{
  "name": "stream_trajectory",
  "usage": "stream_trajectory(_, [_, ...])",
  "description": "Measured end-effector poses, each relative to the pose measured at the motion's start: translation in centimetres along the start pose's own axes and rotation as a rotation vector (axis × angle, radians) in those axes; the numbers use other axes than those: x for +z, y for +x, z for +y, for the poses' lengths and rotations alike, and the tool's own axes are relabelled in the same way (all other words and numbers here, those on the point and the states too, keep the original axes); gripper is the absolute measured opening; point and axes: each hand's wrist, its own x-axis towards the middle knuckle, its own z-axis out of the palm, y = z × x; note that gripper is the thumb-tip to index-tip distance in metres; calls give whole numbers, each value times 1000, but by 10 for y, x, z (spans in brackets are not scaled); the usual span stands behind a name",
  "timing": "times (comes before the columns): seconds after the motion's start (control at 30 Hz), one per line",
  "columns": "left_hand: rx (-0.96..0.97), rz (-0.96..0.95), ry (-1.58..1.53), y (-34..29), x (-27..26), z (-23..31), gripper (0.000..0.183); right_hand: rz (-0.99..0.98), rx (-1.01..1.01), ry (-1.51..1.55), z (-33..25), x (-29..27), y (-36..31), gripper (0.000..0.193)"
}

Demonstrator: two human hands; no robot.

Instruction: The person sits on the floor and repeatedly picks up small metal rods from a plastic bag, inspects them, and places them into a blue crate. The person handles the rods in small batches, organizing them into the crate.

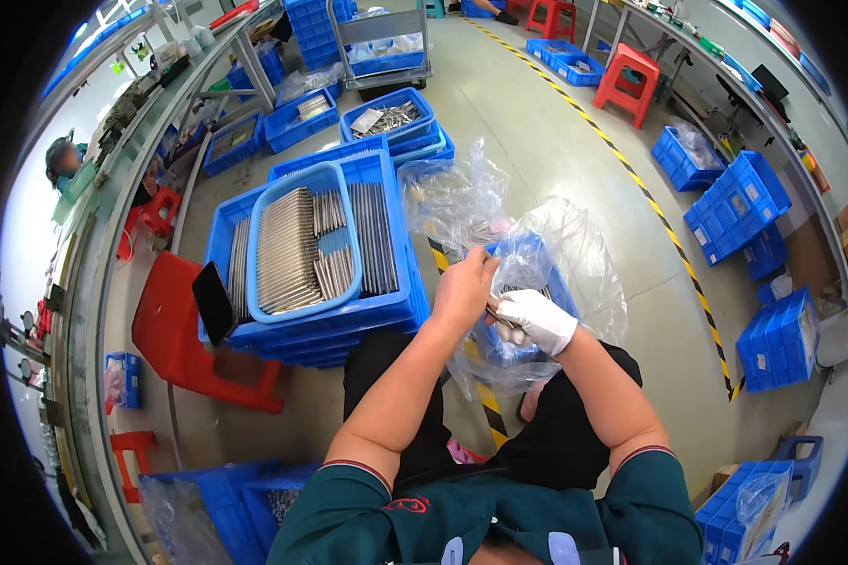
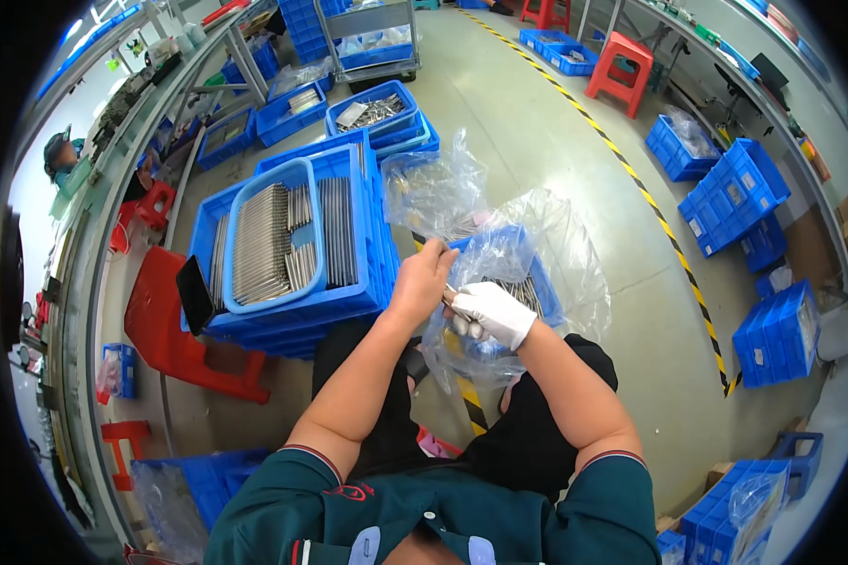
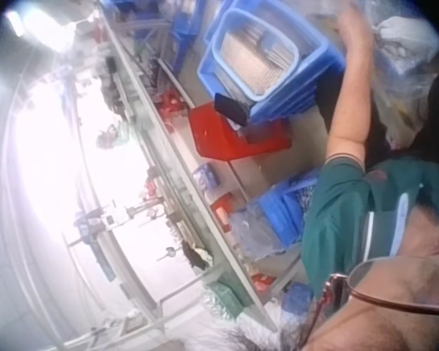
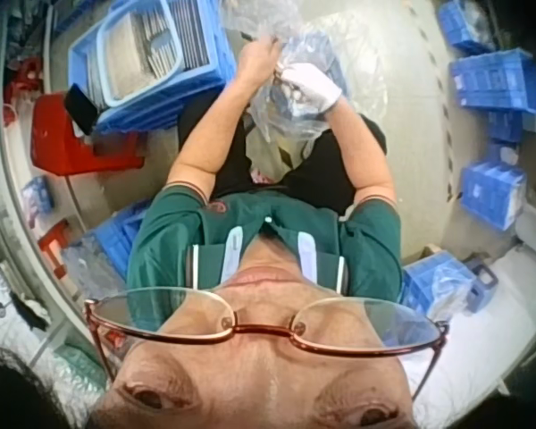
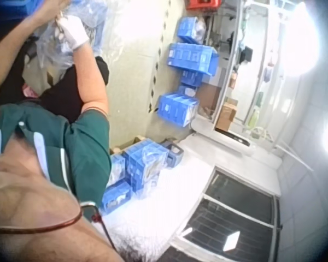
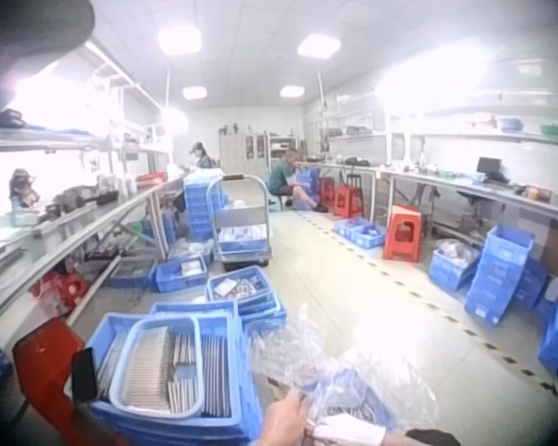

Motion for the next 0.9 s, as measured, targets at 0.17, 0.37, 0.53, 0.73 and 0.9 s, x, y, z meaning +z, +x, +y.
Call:
stream_trajectory(0.17, [45,-67,-115,-2,-4,6,25,-242,54,378,6,1,-7,34])
stream_trajectory(0.37, [58,-77,-20,0,-10,7,25,-295,59,576,13,12,3,18])
stream_trajectory(0.53, [-45,107,-249,5,-16,-7,26,-64,-34,240,10,9,1,24])
stream_trajectory(0.73, [-274,-112,-790,5,-22,-15,26,241,-230,-93,1,0,-4,24])
stream_trajectory(0.9, [-406,-322,-1112,1,-23,-14,22,327,-244,-86,0,-3,-5,26])
